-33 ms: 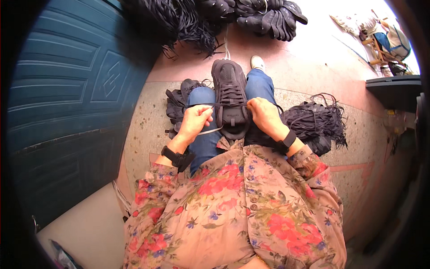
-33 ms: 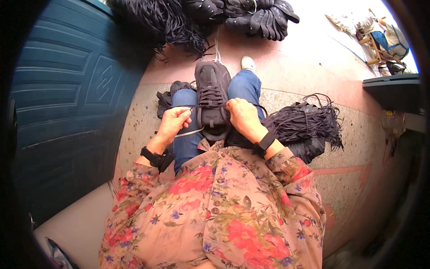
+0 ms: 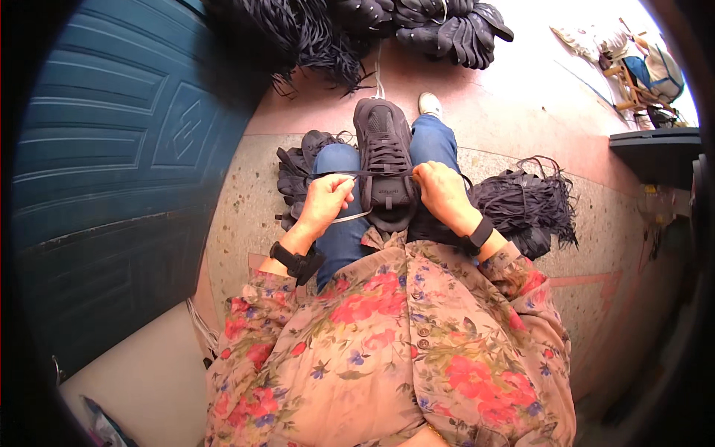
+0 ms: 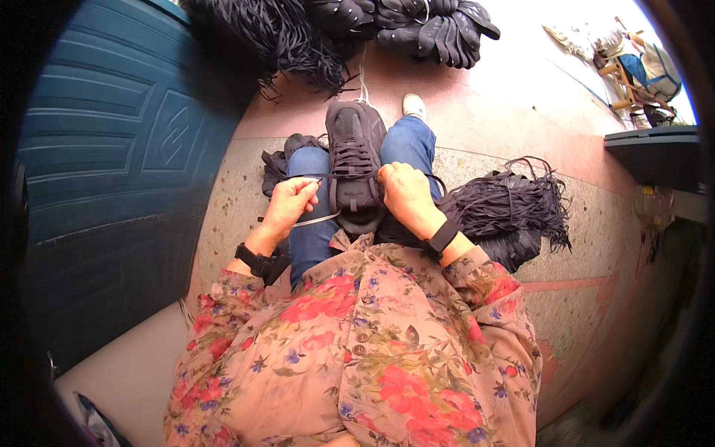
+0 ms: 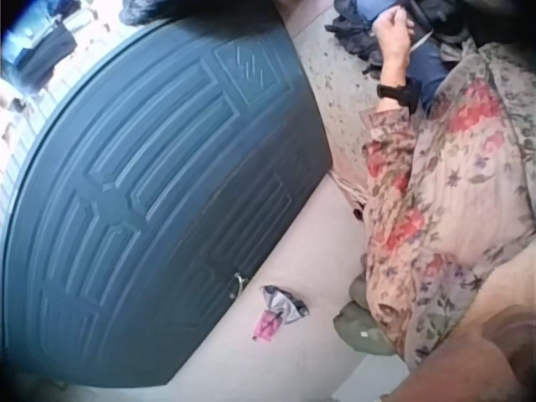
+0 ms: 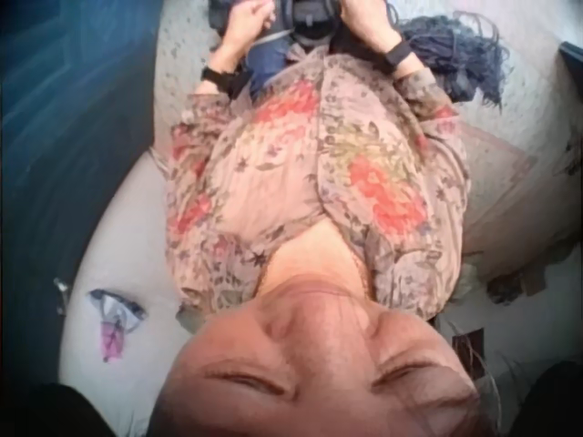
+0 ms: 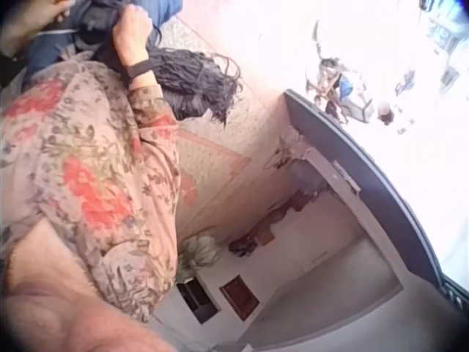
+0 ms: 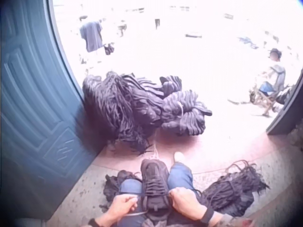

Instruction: The recorder is threading laces into black shoes and securing them.

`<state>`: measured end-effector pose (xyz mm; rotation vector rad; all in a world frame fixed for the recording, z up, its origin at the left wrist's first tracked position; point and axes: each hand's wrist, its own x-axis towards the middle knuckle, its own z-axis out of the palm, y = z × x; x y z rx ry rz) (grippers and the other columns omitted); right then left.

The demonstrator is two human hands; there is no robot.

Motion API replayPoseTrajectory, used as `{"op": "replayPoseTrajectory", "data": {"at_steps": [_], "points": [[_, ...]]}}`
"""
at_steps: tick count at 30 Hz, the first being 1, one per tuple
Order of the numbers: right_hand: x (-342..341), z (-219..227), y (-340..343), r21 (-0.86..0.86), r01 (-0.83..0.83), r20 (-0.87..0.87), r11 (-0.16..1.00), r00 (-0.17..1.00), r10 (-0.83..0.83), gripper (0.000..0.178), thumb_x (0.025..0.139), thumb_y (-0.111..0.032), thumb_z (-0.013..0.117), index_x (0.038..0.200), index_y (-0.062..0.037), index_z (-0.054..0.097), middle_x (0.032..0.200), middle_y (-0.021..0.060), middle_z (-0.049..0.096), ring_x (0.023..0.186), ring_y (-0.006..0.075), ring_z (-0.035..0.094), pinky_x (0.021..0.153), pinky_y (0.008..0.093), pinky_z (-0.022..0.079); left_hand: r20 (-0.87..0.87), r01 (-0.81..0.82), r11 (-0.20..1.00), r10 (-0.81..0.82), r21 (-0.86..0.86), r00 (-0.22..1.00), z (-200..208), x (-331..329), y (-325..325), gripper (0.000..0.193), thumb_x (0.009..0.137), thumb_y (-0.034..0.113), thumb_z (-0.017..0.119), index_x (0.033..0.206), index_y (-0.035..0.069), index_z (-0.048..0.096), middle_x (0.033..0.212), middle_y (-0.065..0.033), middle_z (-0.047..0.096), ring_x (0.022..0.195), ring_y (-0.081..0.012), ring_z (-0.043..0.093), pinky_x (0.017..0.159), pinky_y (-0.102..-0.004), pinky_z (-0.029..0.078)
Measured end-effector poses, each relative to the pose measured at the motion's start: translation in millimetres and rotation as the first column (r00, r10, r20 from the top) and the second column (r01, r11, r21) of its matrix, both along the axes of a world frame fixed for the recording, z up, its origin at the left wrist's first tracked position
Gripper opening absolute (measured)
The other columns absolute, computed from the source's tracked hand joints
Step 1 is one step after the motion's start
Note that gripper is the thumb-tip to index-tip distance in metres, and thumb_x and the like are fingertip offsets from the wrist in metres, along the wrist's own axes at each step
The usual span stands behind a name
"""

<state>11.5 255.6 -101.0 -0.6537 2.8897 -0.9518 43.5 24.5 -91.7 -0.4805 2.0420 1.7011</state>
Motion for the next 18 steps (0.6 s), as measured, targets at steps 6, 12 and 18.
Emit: {"op": "replayPoseTrajectory", "data": {"at_steps": [6, 12, 18], "points": [[-6.4, -2.1, -5.1, 0.245, -0.126, -0.1, 0.961, 0.983, 0.154, 0.001, 0.074, -0.008, 0.052, 0.075, -0.0074, 0.053, 0.071, 0.0085, 0.053, 0.071, 0.0262, 0.053, 0.063, 0.036, 0.041, -0.253, 0.083, 0.925, -0.186, -0.371, 0.949, -8.8, -1.1, 9.9, 0.019, 0.081, 0.018, 0.051, 0.085, 0.001, 0.059, 0.069, -0.0169, 0.058, 0.065, -0.0256, 0.06, 0.059, -0.0342, 0.045], [-3.1, 7.3, -4.1, 0.168, -0.017, -0.071, 0.986, 0.997, 0.029, 0.013, 0.075, -0.017, 0.058, 0.085, -0.0087, 0.058, 0.077, 0.0075, 0.054, 0.077, 0.025, 0.051, 0.066, 0.0362, 0.04, -0.402, 0.08, 0.688, -0.509, -0.721, 0.761, -10.7, -6.7, 17.0, 0.013, 0.079, 0.013, 0.051, 0.079, 0.001, 0.056, 0.071, -0.0149, 0.058, 0.07, -0.0316, 0.057, 0.062, -0.0385, 0.045], [2.0, 4.7, -3.8, 0.203, 0.044, -0.126, 0.978, 0.992, -0.018, 0.013, 0.073, -0.022, 0.06, 0.073, -0.0094, 0.059, 0.074, 0.0051, 0.052, 0.077, 0.023, 0.049, 0.067, 0.0353, 0.036, -0.247, 0.103, 0.392, -0.741, -0.914, 0.624, 1.1, -10.6, 30.4, 0.007, 0.068, 0.014, 0.054, 0.07, 0.008, 0.054, 0.07, -0.0087, 0.058, 0.067, -0.0241, 0.056, 0.06, -0.038, 0.04]]}}
